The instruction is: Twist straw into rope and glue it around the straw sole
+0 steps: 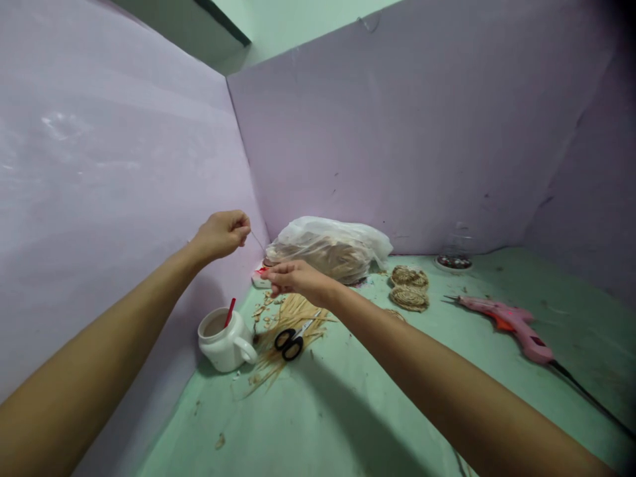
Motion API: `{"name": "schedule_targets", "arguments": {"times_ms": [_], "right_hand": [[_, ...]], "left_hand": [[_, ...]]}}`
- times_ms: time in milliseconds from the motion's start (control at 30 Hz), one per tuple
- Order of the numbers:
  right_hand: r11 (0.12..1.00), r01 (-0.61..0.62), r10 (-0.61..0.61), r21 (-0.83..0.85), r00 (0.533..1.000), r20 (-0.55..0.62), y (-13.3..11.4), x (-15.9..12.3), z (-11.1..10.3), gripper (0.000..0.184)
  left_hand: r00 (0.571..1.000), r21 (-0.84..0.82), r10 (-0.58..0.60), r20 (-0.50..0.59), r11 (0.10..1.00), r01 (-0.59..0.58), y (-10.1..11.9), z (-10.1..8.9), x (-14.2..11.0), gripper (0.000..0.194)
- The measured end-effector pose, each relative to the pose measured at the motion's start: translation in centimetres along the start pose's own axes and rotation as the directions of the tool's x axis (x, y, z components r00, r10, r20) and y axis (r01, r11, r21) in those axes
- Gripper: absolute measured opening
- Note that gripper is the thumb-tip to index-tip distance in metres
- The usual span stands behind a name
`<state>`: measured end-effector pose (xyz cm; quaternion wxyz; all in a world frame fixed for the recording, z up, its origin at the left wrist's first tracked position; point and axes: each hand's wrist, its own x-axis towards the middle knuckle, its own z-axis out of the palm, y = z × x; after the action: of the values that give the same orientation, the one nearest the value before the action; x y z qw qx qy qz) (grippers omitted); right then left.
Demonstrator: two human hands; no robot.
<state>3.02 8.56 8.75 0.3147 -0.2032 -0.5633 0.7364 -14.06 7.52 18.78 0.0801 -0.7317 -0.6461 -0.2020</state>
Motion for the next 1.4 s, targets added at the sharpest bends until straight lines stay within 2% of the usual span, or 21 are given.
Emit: {"name": "schedule_targets", "arguments": {"times_ms": [33,100,200,300,333,400,433,467,500,533,567,633,700,800,867,933,1033,1133,1233,1400], "right_hand": [[0.999,-0.027,0.027,0.021,1.000,0.011,0.4,-0.9,-0.5,0.009],[0.993,-0.091,0.089,0.073,0.996,0.023,1.1,-3.0,-1.9,0.010],[0.966,-0.201,0.204,0.159,0.979,-0.002,2.1,-6.3,-4.1,0.013],[0.923,-0.283,0.302,0.262,0.953,-0.034,3.1,-8.9,-5.8,0.017],[0.906,-0.301,0.325,0.299,0.945,-0.034,3.4,-9.5,-6.1,0.019],[0.871,-0.319,0.351,0.375,0.936,-0.019,4.1,-10.6,-6.5,0.022],[0.855,-0.319,0.353,0.410,0.935,-0.010,4.4,-11.0,-6.6,0.024],[0.841,-0.314,0.351,0.440,0.936,-0.003,4.8,-11.4,-6.6,0.026],[0.827,-0.308,0.347,0.471,0.938,0.004,5.1,-11.7,-6.6,0.028],[0.808,-0.300,0.341,0.507,0.940,0.011,5.3,-12.0,-6.5,0.029],[0.787,-0.290,0.334,0.545,0.942,0.019,5.6,-12.3,-6.5,0.031],[0.738,-0.262,0.311,0.622,0.950,0.031,5.9,-12.7,-6.5,0.033],[0.701,-0.234,0.293,0.674,0.956,0.027,6.2,-12.9,-6.5,0.035],[0.701,-0.273,0.332,0.658,0.943,0.037,6.5,-13.2,-6.3,0.032],[0.716,-0.341,0.378,0.609,0.923,0.073,6.7,-13.5,-6.0,0.028],[0.729,-0.386,0.400,0.565,0.910,0.105,6.9,-14.0,-5.6,0.027],[0.747,-0.405,0.410,0.527,0.905,0.115,7.2,-15.1,-5.4,0.030],[0.742,-0.424,0.449,0.519,0.889,0.083,7.5,-16.7,-5.7,0.034],[0.717,-0.424,0.480,0.554,0.876,0.049,8.1,-18.1,-6.2,0.038],[0.722,-0.374,0.476,0.582,0.879,-0.027,9.0,-19.1,-6.2,0.032]], "left_hand": [[0.999,0.054,-0.032,-0.013,0.998,0.033,-0.3,0.2,0.0,0.011],[0.997,0.150,-0.074,-0.011,0.986,0.075,-0.7,0.9,0.0,0.012],[0.995,0.243,-0.076,0.063,0.968,0.059,0.3,2.3,-0.5,0.012],[0.995,0.302,-0.044,0.088,0.953,0.015,3.7,3.5,-2.5,0.011],[0.999,0.322,-0.022,0.047,0.947,0.006,5.2,3.8,-3.6,0.015],[0.989,0.342,0.073,-0.130,0.939,-0.024,8.4,4.5,-6.4,0.022],[0.985,0.292,0.056,-0.161,0.956,-0.007,9.7,4.9,-7.8,0.025],[0.992,0.196,-0.011,-0.126,0.980,0.035,10.9,5.5,-9.2,0.026],[0.998,0.083,-0.069,0.001,0.994,0.068,11.7,6.3,-10.4,0.028],[0.984,-0.042,-0.105,0.145,0.993,0.112,12.1,7.2,-11.5,0.030],[0.964,-0.167,-0.122,0.236,0.972,0.164,12.3,8.3,-12.3,0.031],[0.943,-0.439,-0.160,0.292,0.854,0.281,12.0,10.6,-13.2,0.031],[0.878,-0.665,-0.205,0.433,0.585,0.464,11.6,12.5,-13.5,0.037],[0.774,-0.730,-0.175,0.608,0.260,0.632,11.8,14.4,-13.3,0.029],[0.719,-0.720,-0.157,0.678,0.060,0.692,12.2,14.9,-13.0,0.022],[0.700,-0.716,-0.163,0.695,-0.072,0.694,12.5,15.1,-12.5,0.015],[0.716,-0.749,-0.225,0.661,-0.154,0.644,12.1,15.2,-11.7,0.013],[0.705,-0.769,-0.309,0.639,-0.224,0.599,10.8,15.2,-11.0,0.019],[0.705,-0.789,-0.356,0.614,-0.247,0.562,9.7,15.6,-10.8,0.019],[0.713,-0.798,-0.359,0.602,-0.251,0.547,9.2,16.7,-11.3,0.016]]}}
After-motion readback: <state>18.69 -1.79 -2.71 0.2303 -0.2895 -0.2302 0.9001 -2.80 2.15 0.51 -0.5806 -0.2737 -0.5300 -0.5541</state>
